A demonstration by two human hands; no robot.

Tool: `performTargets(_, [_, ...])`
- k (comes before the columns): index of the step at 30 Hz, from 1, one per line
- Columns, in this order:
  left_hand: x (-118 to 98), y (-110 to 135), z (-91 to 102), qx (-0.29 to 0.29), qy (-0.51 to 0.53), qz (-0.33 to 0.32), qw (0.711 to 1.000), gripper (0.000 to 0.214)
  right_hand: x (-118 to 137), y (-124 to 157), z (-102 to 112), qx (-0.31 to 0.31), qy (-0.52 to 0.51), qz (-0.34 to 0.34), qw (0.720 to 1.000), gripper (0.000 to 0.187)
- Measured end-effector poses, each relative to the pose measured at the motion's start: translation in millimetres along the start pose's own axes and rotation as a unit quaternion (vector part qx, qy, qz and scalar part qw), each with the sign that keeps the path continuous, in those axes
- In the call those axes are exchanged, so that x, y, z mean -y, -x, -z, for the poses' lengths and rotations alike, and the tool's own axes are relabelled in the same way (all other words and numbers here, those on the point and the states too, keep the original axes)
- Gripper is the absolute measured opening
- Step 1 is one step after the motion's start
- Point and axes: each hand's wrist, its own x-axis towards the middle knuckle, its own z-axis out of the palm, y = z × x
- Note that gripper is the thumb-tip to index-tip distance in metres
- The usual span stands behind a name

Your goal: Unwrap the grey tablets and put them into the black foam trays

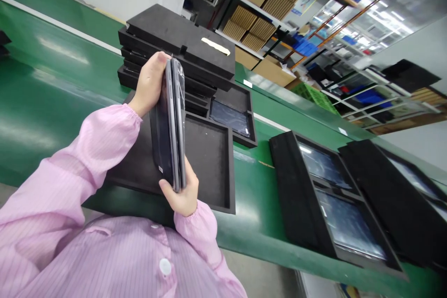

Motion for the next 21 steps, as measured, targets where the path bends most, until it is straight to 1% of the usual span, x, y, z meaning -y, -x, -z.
performTargets(2, [1.8,-2.1,-1.8,-0.001,0.0,0.006,1.0,0.067,1.8,-0.2,3.2,0.005,0.015,0.023,1.0,0.071])
performTargets(4, [2.1,-4.4,-4.0,0.0,0.011,0.015,1.0,0.068,4.8,-1.2,4.0,0.007,0.024,0.024,0.999,0.072])
performTargets(8, [3.1,-5.8,-7.8,0.006,0.051,0.013,0.999,0.069,9.5,-1.8,2.2,0.021,0.017,0.031,0.999,0.076])
performTargets(12, [-1.4,-0.8,-10.7,0.013,0.078,0.017,0.997,0.063,9.2,-0.6,4.5,0.055,-0.034,0.003,0.998,0.077])
performTargets(15, [-11.4,6.7,-12.5,0.016,0.063,0.024,0.998,0.062,8.5,-3.9,9.6,0.051,-0.07,-0.003,0.996,0.066])
performTargets(18, [-25.6,17.2,-12.9,0.029,-0.004,0.018,0.999,0.064,11.5,-12.6,14.6,0.02,-0.057,0.011,0.998,0.052])
performTargets(21, [-41.0,29.0,-11.0,0.056,-0.047,0.01,0.997,0.061,19.4,-25.0,18.9,0.002,-0.052,0.012,0.999,0.045])
